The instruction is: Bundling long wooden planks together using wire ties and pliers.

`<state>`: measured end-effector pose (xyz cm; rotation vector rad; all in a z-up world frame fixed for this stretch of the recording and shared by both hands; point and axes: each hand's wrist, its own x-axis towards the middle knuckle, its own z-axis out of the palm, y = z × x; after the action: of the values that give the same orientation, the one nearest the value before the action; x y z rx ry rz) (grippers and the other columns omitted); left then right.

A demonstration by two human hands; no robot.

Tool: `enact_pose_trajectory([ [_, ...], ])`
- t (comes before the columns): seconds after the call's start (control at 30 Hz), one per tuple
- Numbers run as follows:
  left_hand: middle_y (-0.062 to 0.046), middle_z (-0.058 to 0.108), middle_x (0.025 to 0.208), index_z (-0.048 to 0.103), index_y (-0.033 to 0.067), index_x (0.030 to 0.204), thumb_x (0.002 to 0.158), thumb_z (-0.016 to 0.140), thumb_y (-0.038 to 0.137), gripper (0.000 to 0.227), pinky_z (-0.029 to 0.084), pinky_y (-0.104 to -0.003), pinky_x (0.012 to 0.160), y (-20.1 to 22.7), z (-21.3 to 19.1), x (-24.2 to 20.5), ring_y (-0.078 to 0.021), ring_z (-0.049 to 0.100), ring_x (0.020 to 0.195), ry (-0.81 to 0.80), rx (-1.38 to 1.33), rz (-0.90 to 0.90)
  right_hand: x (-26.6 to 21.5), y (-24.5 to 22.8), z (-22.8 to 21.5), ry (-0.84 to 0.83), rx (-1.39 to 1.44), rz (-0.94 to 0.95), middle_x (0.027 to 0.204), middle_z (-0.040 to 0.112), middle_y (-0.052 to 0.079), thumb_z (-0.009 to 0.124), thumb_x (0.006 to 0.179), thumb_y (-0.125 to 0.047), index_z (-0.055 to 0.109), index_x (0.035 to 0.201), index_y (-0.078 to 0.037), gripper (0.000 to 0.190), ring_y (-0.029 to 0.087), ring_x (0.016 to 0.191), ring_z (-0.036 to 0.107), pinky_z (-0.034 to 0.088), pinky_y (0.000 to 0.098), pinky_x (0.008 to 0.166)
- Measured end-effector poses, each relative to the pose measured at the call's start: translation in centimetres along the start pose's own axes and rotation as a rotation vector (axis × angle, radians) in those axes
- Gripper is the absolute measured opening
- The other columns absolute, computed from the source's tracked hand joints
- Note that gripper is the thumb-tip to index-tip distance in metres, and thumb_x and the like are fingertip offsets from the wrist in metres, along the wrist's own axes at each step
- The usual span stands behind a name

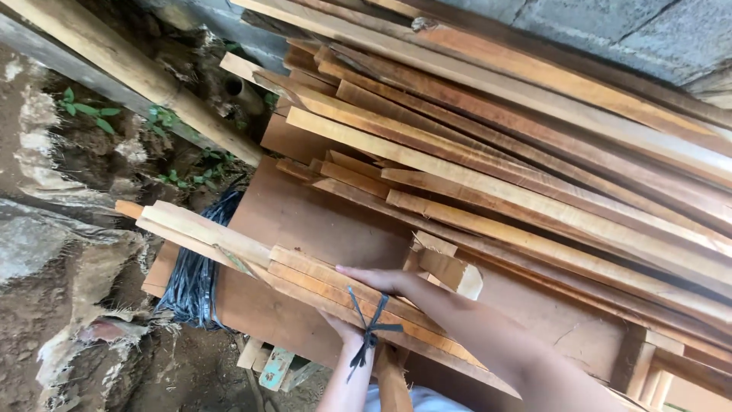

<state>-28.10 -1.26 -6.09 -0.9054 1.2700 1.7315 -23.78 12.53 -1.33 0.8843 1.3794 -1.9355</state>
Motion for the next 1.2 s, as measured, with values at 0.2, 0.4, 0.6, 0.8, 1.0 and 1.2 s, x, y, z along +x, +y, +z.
enact_pose_trajectory([
  [0.2,-0.014,0.042,0.161,0.035,0.0189,0.159,0.088,0.024,0.079,0.093,0.035,-0.047,0.119,0.6,0.3,-1.1,-0.0345,0.047,0.142,-0.001,-0.001,0.031,-1.1,-0.6,0.6,-0.015,-0.043,0.016,0.166,0.029,0.018,0.032,0.092,-0.083,0.038,0.159,-0.007,0.101,0.031,0.156,0.022,0.013,0.0457,0.132],
  [0.4,-0.017,0.039,0.163,0.029,0.0170,0.162,0.091,0.014,0.074,0.093,0.036,-0.047,0.117,2.1,-0.1,-2.7,-0.0357,0.046,0.143,0.013,0.005,0.061,2.1,3.0,0.2,0.029,-0.034,-0.013,0.166,0.029,0.012,0.035,0.093,-0.084,0.038,0.159,-0.014,0.096,0.027,0.155,0.023,0.009,0.0422,0.132],
  [0.6,-0.001,0.017,0.172,0.019,0.0295,0.164,0.086,0.029,0.086,0.097,0.010,-0.045,0.131,4.7,6.3,-10.6,-0.0237,0.015,0.158,-0.023,0.027,0.112,1.5,2.8,-0.1,0.096,-0.022,-0.119,0.165,0.034,0.009,0.038,0.100,-0.070,0.041,0.157,-0.016,0.079,0.026,0.154,0.027,0.016,0.0412,0.132],
  [0.8,-0.002,0.019,0.172,0.021,0.0263,0.164,0.083,0.024,0.087,0.102,0.013,-0.046,0.133,5.7,7.7,-11.6,-0.0241,0.019,0.158,-0.058,-0.047,0.080,0.3,-3.2,2.5,0.073,-0.010,-0.027,0.163,0.034,0.023,0.045,0.079,-0.089,0.042,0.157,-0.002,0.117,0.035,0.153,0.029,0.020,0.0428,0.130],
  [1.0,-0.001,0.018,0.172,0.022,0.0282,0.164,0.077,0.027,0.096,0.110,0.016,-0.048,0.130,4.3,4.5,-6.9,-0.0266,0.020,0.157,-0.086,0.034,0.059,2.8,-2.1,1.7,0.127,-0.117,-0.046,0.165,0.032,0.020,0.038,0.083,-0.091,0.040,0.158,-0.006,0.114,0.031,0.153,0.030,0.018,0.0433,0.130],
  [1.2,-0.009,0.022,0.171,0.020,0.0190,0.165,0.085,0.041,0.089,0.108,0.022,-0.059,0.125,4.5,0.3,-7.4,-0.0327,0.021,0.157,-0.074,0.283,0.052,-2.4,0.4,2.8,0.217,-0.121,-0.117,0.156,0.048,0.015,0.043,0.090,-0.080,0.057,0.147,-0.012,0.089,0.029,0.149,0.038,0.024,0.0449,0.129],
])
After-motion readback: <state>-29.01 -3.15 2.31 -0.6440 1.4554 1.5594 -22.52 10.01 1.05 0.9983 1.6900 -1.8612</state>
